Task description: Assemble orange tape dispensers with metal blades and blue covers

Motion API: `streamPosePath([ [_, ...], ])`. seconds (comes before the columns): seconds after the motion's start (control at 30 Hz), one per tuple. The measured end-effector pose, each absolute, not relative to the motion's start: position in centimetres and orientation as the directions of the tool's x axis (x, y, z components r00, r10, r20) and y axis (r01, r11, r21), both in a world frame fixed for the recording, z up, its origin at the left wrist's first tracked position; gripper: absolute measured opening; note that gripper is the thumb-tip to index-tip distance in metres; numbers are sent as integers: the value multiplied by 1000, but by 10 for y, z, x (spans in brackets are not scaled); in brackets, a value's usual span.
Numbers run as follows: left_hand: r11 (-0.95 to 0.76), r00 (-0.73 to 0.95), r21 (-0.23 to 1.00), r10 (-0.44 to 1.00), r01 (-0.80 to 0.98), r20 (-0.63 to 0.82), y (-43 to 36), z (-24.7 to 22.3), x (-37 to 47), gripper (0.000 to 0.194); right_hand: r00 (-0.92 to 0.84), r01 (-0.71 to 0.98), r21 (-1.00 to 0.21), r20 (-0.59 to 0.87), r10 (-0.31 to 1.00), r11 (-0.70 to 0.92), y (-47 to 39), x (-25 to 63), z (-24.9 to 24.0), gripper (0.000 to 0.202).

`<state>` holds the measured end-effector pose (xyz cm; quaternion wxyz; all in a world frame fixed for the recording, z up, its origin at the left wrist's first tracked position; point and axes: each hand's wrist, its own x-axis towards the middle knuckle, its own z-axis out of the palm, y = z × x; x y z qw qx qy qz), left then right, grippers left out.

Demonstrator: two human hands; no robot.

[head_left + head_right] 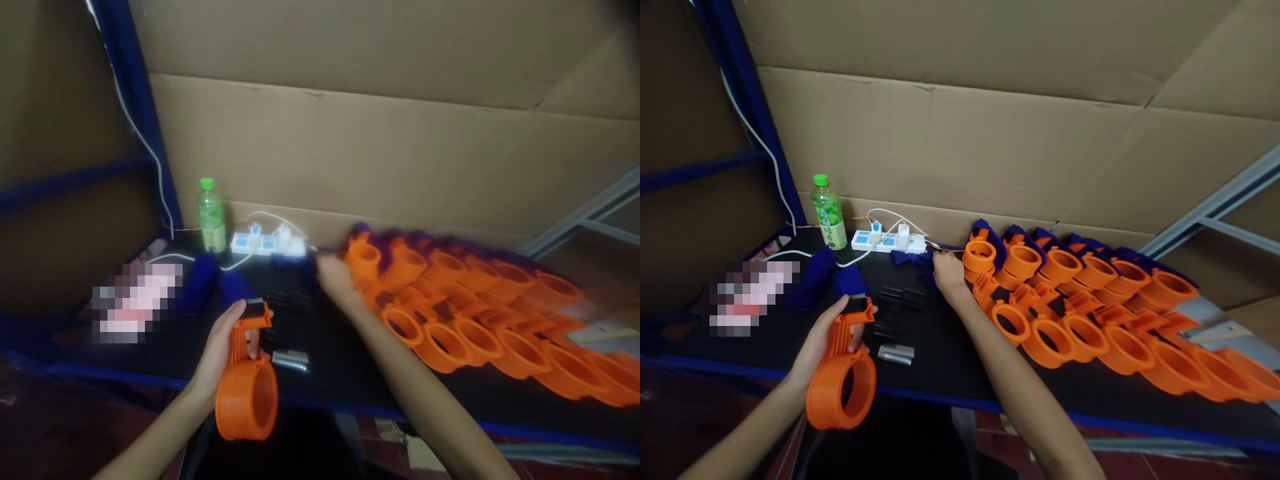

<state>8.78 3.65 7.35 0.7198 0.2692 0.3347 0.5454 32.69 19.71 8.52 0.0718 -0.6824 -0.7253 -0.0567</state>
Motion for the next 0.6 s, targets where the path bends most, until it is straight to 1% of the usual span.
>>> streamPosePath([
  [0.1, 295, 210, 724, 955, -624, -208, 37, 73, 86, 42, -11, 999, -35, 180, 984, 18, 202, 326, 81, 36],
  [0.2, 307, 212, 708, 952, -636, -223, 39, 72, 85, 41, 26, 996, -85, 197, 980, -9, 205, 328, 80, 36],
  [0.3, 309, 193, 699, 951, -645, -243, 41, 72, 86, 42, 61, 986, -167, 238, 969, -21, 205, 332, 82, 36],
  [0.37, 308, 165, 684, 949, -661, -267, 41, 72, 87, 42, 70, 971, -238, 285, 956, -1, 203, 334, 87, 32],
  [0.43, 293, 130, 676, 951, -677, -282, 41, 72, 87, 44, 53, 946, -318, 346, 937, 64, 197, 334, 93, 26],
  [0.5, 251, 83, 684, 959, -685, -269, 43, 73, 87, 45, 2, 902, -394, 410, 912, 175, 186, 329, 99, 28],
  [0.6, 142, -11, 716, 979, -683, -204, 47, 72, 87, 36, -116, 796, -474, 491, 863, 376, 159, 310, 101, 31],
])
